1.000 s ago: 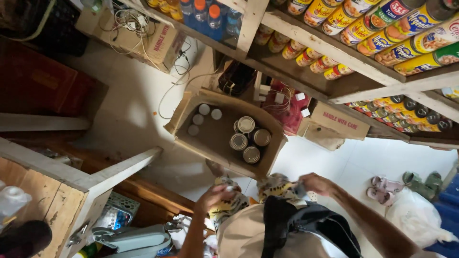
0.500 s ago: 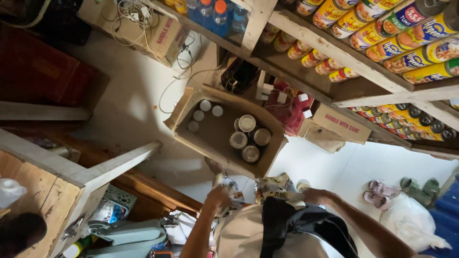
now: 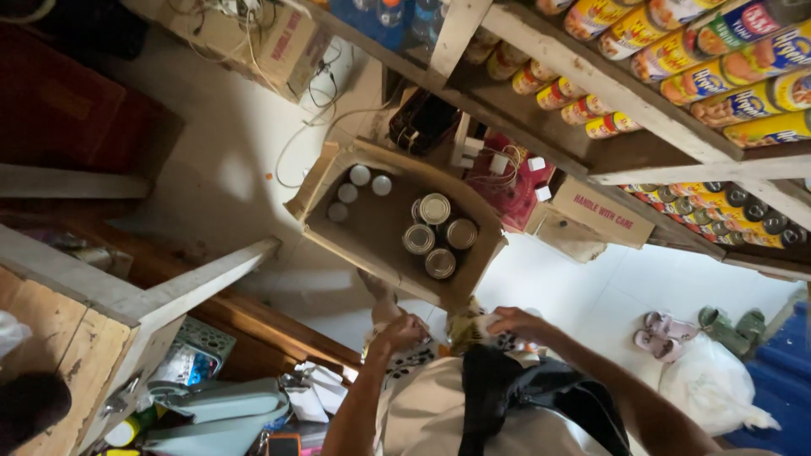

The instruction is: Placing canned goods from a cardboard box onto store shelves.

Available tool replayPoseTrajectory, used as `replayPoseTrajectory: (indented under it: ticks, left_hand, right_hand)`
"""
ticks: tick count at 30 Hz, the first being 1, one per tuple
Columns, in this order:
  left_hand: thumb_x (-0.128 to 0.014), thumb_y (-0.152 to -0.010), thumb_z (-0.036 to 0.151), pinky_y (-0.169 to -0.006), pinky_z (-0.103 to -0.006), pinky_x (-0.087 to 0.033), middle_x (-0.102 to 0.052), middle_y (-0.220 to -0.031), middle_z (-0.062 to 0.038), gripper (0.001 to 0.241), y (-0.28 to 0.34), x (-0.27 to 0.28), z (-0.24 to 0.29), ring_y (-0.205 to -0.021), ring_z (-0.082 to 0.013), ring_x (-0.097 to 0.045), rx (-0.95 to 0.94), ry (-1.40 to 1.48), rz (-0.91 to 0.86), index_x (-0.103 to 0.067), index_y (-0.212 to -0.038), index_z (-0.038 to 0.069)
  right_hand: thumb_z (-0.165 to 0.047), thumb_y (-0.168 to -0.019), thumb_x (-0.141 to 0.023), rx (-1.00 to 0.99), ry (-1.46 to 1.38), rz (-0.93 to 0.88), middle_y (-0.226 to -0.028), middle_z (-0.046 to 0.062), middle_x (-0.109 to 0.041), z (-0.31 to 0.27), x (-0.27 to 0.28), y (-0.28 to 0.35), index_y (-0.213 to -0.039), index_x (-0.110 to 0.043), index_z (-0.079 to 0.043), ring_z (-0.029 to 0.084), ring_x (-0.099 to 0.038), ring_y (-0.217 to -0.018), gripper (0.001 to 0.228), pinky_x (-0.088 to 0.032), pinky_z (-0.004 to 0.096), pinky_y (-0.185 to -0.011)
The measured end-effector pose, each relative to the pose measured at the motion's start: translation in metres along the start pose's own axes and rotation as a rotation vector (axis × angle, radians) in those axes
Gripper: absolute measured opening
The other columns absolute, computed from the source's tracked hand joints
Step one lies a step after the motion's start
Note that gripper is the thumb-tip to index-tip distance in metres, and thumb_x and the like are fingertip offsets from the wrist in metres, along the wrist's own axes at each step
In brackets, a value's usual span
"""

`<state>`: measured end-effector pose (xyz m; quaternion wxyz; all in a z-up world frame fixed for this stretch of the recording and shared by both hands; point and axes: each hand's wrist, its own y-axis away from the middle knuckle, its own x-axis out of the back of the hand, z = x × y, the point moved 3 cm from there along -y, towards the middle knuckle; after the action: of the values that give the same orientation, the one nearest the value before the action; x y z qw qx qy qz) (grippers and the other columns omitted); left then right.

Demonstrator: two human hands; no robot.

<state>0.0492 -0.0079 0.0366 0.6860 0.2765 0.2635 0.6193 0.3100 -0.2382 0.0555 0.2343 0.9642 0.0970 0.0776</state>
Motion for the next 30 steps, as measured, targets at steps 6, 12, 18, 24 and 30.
replayPoseTrajectory:
  ticks: [6, 12, 18, 24, 30]
  left_hand:
    - [-0.073, -0.091, 0.038, -0.087, -0.0371, -0.055, -0.071, -0.113, -0.012, 0.042, -0.013, -0.007, -0.005, -0.097, -0.0245, -0.069, 0.007, -0.053, -0.002, -0.068, -0.119, 0.008]
    - [-0.076, -0.089, 0.028, -0.087, -0.0377, -0.056, -0.072, -0.112, -0.016, 0.039, -0.026, -0.013, -0.009, -0.096, -0.0265, -0.071, 0.015, -0.112, -0.007, -0.068, -0.119, 0.005]
    - [-0.081, -0.085, 0.021, -0.087, -0.0389, -0.058, -0.071, -0.112, -0.016, 0.046, -0.018, -0.008, 0.017, -0.099, -0.0253, -0.071, -0.01, 0.058, 0.025, -0.06, -0.124, 0.006]
    - [-0.083, -0.061, 0.0, -0.086, -0.0477, -0.056, -0.06, -0.128, -0.01, 0.086, -0.005, -0.023, 0.102, -0.105, -0.0268, -0.061, -0.094, 0.182, -0.09, -0.049, -0.139, 0.011]
    - [-0.079, -0.07, 0.029, -0.08, -0.046, -0.055, -0.074, -0.099, -0.018, 0.045, -0.081, -0.085, 0.006, -0.092, -0.0351, -0.071, -0.213, -0.181, -0.135, -0.074, -0.108, 0.004]
  right_hand:
    - [-0.031, -0.088, -0.067, -0.847, 0.129, -0.228, -0.089, 0.004, -0.078, 0.029, 0.003, 0.023, -0.108, -0.077, -0.011, 0.016, -0.072, -0.074, 0.03, -0.06, 0.035, -0.068]
    - [-0.021, -0.092, -0.072, -0.027, 0.219, -0.08, -0.112, 0.013, -0.074, 0.08, -0.019, -0.004, -0.11, -0.083, -0.01, 0.027, -0.068, -0.095, 0.024, -0.059, 0.038, -0.079]
    - [-0.016, -0.083, -0.075, -0.036, 0.22, 0.017, -0.103, 0.005, -0.077, 0.017, -0.029, -0.029, -0.117, -0.077, -0.022, 0.019, -0.067, -0.089, 0.035, -0.052, 0.031, -0.079]
    - [-0.007, -0.084, -0.074, -0.303, -0.51, -0.042, -0.094, 0.005, -0.078, -0.049, -0.026, -0.028, -0.116, -0.077, -0.004, 0.012, -0.07, -0.086, 0.033, -0.055, 0.029, -0.08]
    - [-0.017, -0.103, -0.07, 0.492, -0.115, -0.114, -0.111, 0.01, -0.071, -0.131, 0.004, -0.022, -0.121, -0.073, -0.011, 0.02, -0.065, -0.099, 0.019, -0.051, 0.031, -0.087]
